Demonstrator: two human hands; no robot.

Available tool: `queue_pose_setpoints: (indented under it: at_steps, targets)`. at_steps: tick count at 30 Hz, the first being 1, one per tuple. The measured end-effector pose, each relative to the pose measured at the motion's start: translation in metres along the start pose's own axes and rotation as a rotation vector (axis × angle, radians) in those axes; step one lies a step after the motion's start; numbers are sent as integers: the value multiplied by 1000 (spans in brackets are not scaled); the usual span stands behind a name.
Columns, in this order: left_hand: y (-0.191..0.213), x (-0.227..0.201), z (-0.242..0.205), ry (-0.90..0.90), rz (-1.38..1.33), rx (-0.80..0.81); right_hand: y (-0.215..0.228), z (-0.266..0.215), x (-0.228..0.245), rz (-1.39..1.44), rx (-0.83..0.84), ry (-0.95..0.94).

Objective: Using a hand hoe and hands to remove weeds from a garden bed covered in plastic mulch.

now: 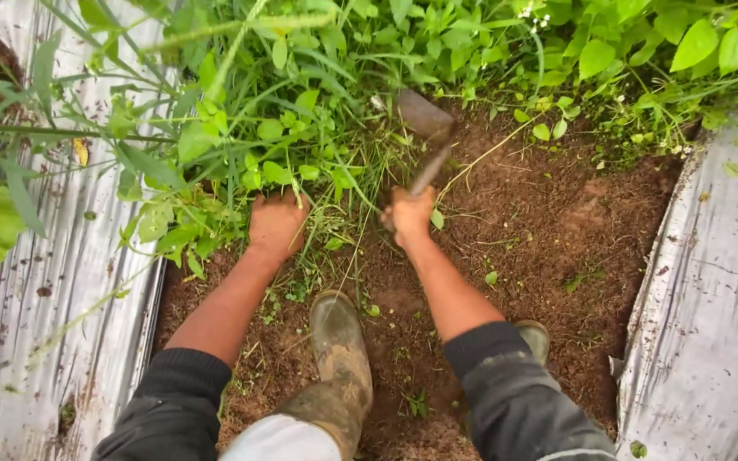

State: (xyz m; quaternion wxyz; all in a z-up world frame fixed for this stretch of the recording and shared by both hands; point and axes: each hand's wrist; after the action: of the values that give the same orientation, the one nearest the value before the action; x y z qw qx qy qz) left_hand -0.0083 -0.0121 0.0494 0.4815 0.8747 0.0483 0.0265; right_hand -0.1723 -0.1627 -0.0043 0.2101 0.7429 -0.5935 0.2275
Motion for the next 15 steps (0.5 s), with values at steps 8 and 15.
queue_pose_setpoints:
  at_steps: [8, 15]
  targets:
    - [-12, -1, 2, -13, 3, -121, 62, -21, -4, -204, 60, -85]
    - [-34, 0, 0, 2, 38, -284, 13, -17, -20, -117, 112, -87]
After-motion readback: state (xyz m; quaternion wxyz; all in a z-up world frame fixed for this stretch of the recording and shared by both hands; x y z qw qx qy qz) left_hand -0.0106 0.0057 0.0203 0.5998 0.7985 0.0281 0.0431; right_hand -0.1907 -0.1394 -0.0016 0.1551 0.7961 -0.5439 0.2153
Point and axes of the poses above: each hand's wrist, its own z-axis towards the middle knuckle, its own y-axis out of the back of the hand, x = y × z, and after that the axes turned 14 degrees about -y, right-handed
